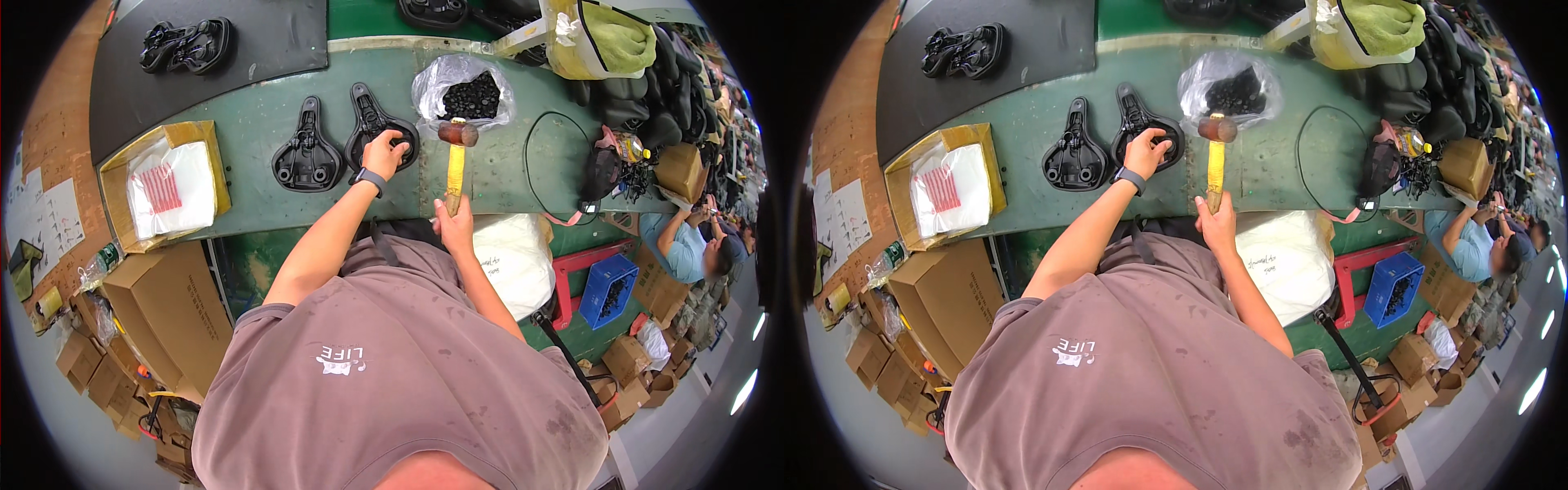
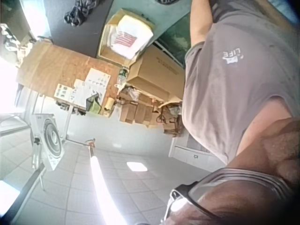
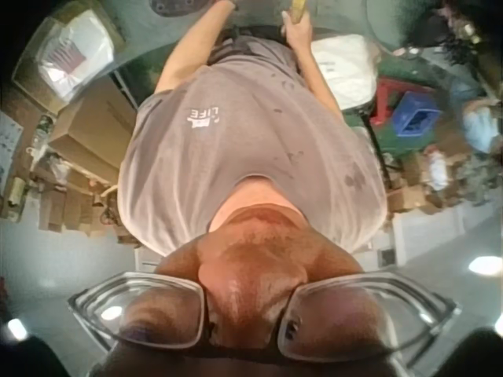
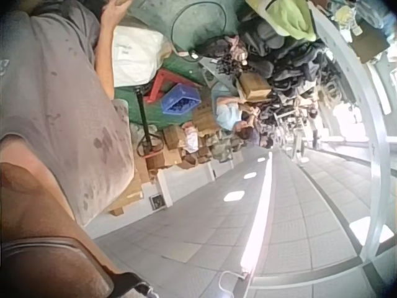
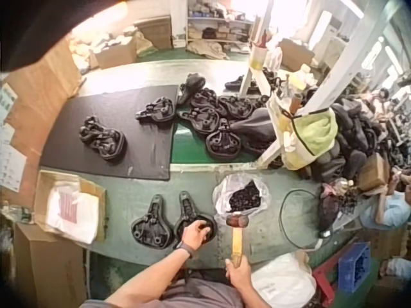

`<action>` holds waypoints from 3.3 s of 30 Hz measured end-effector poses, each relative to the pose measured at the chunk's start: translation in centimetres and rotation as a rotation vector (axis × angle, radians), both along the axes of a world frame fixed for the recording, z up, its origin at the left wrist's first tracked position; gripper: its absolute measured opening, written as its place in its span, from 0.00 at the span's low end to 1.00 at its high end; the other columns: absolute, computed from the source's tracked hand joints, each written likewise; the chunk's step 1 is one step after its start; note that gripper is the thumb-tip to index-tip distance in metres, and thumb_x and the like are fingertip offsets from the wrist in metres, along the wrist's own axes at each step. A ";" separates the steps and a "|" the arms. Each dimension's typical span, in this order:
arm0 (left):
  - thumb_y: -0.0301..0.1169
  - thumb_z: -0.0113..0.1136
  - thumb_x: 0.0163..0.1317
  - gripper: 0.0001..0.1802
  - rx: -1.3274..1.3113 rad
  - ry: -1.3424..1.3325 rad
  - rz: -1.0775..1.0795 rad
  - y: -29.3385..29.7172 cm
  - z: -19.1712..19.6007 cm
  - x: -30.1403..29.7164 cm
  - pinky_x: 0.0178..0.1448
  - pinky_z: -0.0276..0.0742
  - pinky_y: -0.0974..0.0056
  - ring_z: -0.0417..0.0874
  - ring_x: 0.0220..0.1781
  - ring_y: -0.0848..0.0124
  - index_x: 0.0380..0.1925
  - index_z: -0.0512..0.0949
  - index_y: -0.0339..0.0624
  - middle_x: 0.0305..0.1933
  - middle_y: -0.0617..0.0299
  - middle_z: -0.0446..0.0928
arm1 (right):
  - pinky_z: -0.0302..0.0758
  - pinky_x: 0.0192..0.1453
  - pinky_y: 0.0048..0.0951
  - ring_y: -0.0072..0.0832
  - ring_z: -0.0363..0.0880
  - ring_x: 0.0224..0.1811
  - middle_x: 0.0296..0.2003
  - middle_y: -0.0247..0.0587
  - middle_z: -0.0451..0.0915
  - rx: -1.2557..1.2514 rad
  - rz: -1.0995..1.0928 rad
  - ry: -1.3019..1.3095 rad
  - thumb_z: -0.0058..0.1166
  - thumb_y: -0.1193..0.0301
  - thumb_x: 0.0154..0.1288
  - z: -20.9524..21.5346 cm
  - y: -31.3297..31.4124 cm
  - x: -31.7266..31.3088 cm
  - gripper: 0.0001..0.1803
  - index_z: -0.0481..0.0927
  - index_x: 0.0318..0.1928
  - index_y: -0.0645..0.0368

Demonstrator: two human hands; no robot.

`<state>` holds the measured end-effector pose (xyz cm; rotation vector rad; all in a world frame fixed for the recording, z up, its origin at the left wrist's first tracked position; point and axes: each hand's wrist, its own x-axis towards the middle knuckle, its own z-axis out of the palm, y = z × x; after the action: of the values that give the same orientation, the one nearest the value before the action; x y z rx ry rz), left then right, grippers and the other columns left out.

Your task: Assembling bicycle seats by fitting components together and securing them using a rubber mallet.

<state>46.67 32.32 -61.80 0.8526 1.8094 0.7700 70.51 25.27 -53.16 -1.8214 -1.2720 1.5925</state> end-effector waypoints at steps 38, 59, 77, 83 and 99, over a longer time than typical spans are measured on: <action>0.26 0.58 0.84 0.16 -0.052 -0.509 0.211 -7.3 0.3 -5.7 0.31 0.65 0.72 0.68 0.25 0.84 0.62 0.91 0.43 0.30 0.71 0.83 | 0.82 0.65 0.48 0.58 0.89 0.57 0.62 0.64 0.85 0.144 0.379 -0.015 0.54 0.63 0.90 1.0 -1.0 -1.3 0.34 0.63 0.86 0.58; 0.24 0.58 0.80 0.15 -0.107 -0.625 0.062 -7.1 -2.5 -9.0 0.44 0.82 0.66 0.87 0.34 0.77 0.57 0.90 0.39 0.31 0.63 0.89 | 0.79 0.33 0.35 0.26 0.77 0.23 0.32 0.40 0.81 0.092 0.288 0.021 0.54 0.61 0.90 2.9 -5.2 -7.8 0.34 0.62 0.87 0.57; 0.36 0.56 0.88 0.18 0.214 0.035 0.374 -12.6 3.6 -15.2 0.38 0.78 0.65 0.79 0.31 0.77 0.68 0.79 0.38 0.33 0.66 0.79 | 0.85 0.54 0.58 0.70 0.89 0.53 0.52 0.70 0.88 0.128 0.460 -0.371 0.55 0.61 0.88 0.9 -8.0 -10.0 0.34 0.63 0.85 0.55; 0.41 0.64 0.81 0.30 -0.298 -0.201 0.085 -12.5 -1.0 -25.1 0.31 0.78 0.55 0.83 0.27 0.67 0.74 0.74 0.34 0.35 0.55 0.85 | 0.81 0.28 0.37 0.35 0.92 0.30 0.34 0.48 0.85 0.064 0.121 -0.024 0.67 0.66 0.81 0.3 -1.2 -17.2 0.22 0.73 0.63 0.62; 0.31 0.51 0.83 0.14 -0.216 -0.871 0.575 -12.6 4.0 -32.2 0.31 0.67 0.68 0.71 0.30 0.77 0.64 0.75 0.43 0.40 0.65 0.78 | 0.74 0.23 0.26 0.20 0.80 0.22 0.31 0.32 0.81 0.025 0.002 -0.107 0.70 0.70 0.79 0.3 0.5 -27.9 0.16 0.76 0.56 0.61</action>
<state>14.51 19.71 -57.83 -0.1853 1.2804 1.0632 42.63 25.76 -52.86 -1.9127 -1.3340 1.4908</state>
